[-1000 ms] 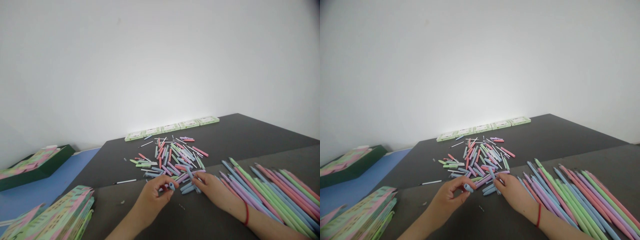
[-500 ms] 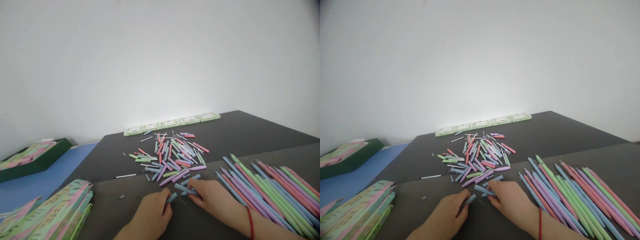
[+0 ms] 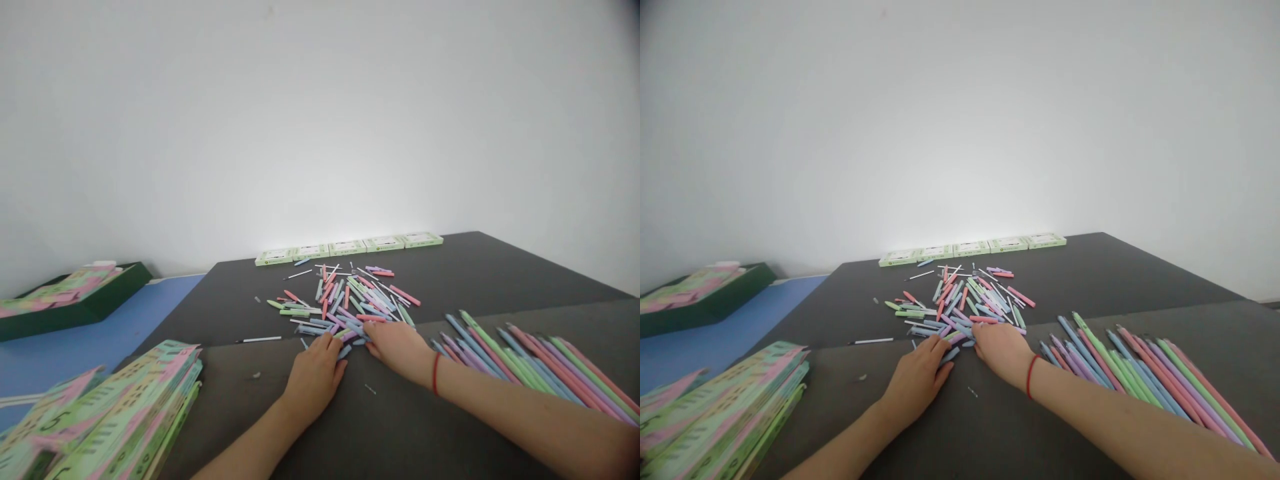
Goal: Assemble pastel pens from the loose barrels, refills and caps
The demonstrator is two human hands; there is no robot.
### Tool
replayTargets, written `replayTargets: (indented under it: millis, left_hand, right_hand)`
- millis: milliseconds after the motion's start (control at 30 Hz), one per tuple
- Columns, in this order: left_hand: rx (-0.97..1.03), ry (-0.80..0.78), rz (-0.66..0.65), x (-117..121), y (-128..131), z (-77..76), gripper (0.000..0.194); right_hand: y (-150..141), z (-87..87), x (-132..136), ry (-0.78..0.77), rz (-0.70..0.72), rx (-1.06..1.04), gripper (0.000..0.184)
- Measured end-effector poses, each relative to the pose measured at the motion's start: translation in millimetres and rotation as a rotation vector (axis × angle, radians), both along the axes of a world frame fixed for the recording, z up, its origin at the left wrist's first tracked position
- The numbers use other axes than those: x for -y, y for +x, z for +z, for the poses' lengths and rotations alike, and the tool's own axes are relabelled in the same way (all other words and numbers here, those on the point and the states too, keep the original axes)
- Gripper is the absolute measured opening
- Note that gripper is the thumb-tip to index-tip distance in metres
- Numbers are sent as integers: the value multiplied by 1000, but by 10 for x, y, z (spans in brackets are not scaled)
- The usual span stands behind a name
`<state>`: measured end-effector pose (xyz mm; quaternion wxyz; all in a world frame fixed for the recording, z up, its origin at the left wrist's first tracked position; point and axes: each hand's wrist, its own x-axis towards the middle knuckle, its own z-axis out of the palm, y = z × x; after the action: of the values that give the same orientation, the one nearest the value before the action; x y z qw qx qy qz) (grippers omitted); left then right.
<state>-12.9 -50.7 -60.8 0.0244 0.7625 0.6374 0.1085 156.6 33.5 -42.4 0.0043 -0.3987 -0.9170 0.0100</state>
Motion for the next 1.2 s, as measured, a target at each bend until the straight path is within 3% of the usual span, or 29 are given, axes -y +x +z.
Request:
replayTargets:
  millis: [200, 333, 467, 600, 767, 900, 1033, 1100, 1200]
  left_hand:
    - [-8, 72, 18, -117, -52, -14, 18]
    - [-9, 122, 46, -116, -199, 62, 16]
    - [-8, 157, 148, -151, -614, 167, 16]
    - [-51, 132, 257, -317, -1002, 176, 17]
    - [-122, 54, 186, -601, -1055, 108, 28]
    - [-134, 27, 159, -737, -1017, 149, 29]
    - [-80, 45, 154, -625, -920, 299, 12]
    - [-21, 65, 132, -456, -783, 375, 12]
    - [96, 43, 77, -129, -484, 440, 9]
  right_hand:
    - [-255, 38, -191, 53, -35, 0, 15]
    - [-251, 21, -99, 93, -33, -21, 21]
    - [-143, -109, 143, 130, 79, -50, 23]
    - [-45, -301, 268, 241, 191, -121, 39]
    - [-6, -388, 322, 292, 256, -218, 40]
    - [22, -421, 440, 240, 336, -300, 36]
    - [84, -344, 543, 135, 251, -387, 41]
    - [127, -251, 597, -27, 183, -502, 44]
    - [165, -117, 683, -404, 92, -767, 43]
